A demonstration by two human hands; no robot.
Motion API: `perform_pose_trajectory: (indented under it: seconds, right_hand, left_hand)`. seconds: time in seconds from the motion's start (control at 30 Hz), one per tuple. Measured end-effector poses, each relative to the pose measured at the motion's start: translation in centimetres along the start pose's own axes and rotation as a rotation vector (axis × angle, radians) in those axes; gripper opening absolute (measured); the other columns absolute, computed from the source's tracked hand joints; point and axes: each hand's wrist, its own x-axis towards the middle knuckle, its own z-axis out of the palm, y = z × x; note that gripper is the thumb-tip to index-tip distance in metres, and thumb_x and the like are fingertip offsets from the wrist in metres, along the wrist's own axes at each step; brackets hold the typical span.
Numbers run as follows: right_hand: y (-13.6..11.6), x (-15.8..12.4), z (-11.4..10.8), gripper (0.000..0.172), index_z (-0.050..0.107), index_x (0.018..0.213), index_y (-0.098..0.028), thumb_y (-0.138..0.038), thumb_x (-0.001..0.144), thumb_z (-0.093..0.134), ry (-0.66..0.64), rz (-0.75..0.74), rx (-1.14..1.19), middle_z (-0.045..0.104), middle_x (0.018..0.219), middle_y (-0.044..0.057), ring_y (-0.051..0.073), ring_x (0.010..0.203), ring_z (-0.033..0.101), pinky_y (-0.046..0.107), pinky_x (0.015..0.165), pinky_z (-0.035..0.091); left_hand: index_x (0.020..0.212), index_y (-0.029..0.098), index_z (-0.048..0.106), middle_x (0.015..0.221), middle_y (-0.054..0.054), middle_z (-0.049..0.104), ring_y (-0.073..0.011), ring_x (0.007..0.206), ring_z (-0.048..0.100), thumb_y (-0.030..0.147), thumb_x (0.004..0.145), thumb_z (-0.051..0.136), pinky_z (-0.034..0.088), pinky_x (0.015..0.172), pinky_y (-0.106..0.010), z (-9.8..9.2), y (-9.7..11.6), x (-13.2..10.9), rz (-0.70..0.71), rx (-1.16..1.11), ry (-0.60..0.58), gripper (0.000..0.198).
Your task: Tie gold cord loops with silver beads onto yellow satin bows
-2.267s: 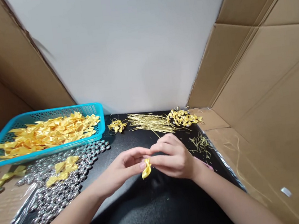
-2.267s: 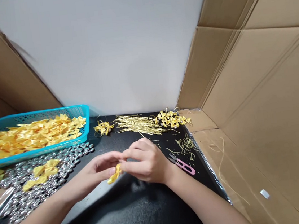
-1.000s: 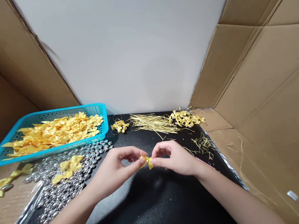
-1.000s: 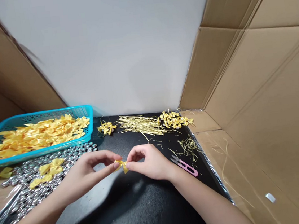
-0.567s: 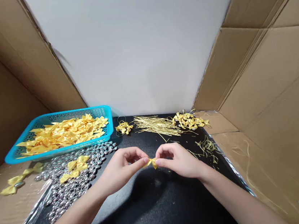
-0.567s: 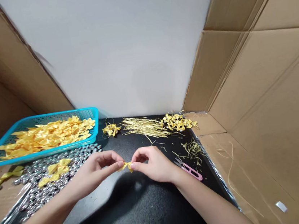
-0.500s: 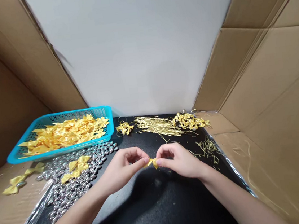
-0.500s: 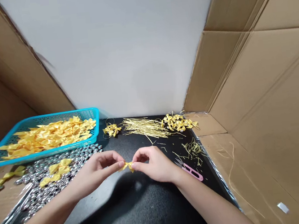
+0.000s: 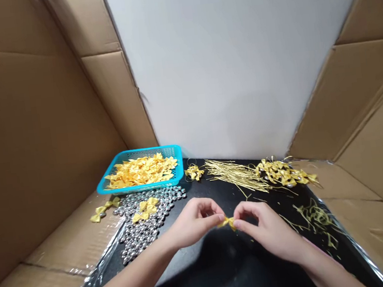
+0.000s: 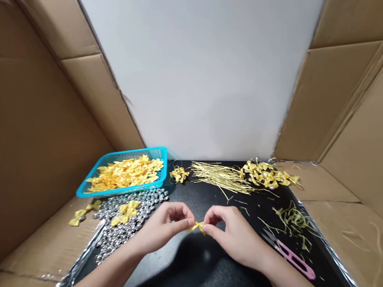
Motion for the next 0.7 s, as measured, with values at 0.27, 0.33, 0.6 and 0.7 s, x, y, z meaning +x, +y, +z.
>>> perform_pose_trajectory:
  seconds: [0.27, 0.33, 0.6, 0.7]
  right_hand:
    - [2.1, -0.5, 1.9, 0.019, 0.067, 0.101, -0.02, -0.028, 0.085, 0.058, -0.064, 0.008, -0.028, 0.073, 0.098, 0.005, 0.023, 0.096, 0.066, 0.035, 0.092, 0.047]
    - [2.8, -0.3, 1.7, 0.03, 0.063, 0.113, -0.022, -0.03, 0.085, 0.058, -0.038, 0.014, -0.028, 0.071, 0.109, 0.006, 0.024, 0.104, 0.064, 0.038, 0.097, 0.045]
    - [2.7, 0.4, 0.2, 0.023, 0.067, 0.103, -0.022, -0.033, 0.088, 0.054, 0.051, -0.024, -0.065, 0.07, 0.106, 0.007, 0.024, 0.099, 0.065, 0.037, 0.092, 0.048]
    - [2.3, 0.2, 0.3, 0.02, 0.067, 0.099, -0.021, -0.03, 0.088, 0.053, 0.039, -0.068, -0.09, 0.07, 0.103, 0.006, 0.023, 0.098, 0.065, 0.037, 0.09, 0.049]
  left_hand:
    - [0.076, 0.015, 0.069, 0.07, -0.004, 0.07, -0.0172, 0.064, 0.062, 0.038, 0.081, 0.059, 0.047, 0.057, -0.025, -2.3, -4.1, -2.2, 0.013, 0.278, 0.242, 0.025]
    - [0.079, 0.017, 0.068, 0.078, -0.006, 0.071, -0.0218, 0.075, 0.064, 0.039, 0.086, 0.055, 0.049, 0.066, -0.03, -5.2, -5.3, -3.5, 0.028, 0.434, 0.423, 0.026]
    - [0.11, 0.018, 0.066, 0.115, -0.015, 0.062, -0.034, 0.112, 0.055, 0.034, 0.093, 0.043, 0.042, 0.098, -0.051, -15.6, -7.4, -3.9, 0.114, 0.987, 0.807, 0.032]
    - [0.111, 0.019, 0.066, 0.114, -0.012, 0.064, -0.0292, 0.112, 0.058, 0.032, 0.095, 0.052, 0.046, 0.098, -0.047, -18.0, -6.4, 0.0, 0.069, 1.111, 0.715, 0.025]
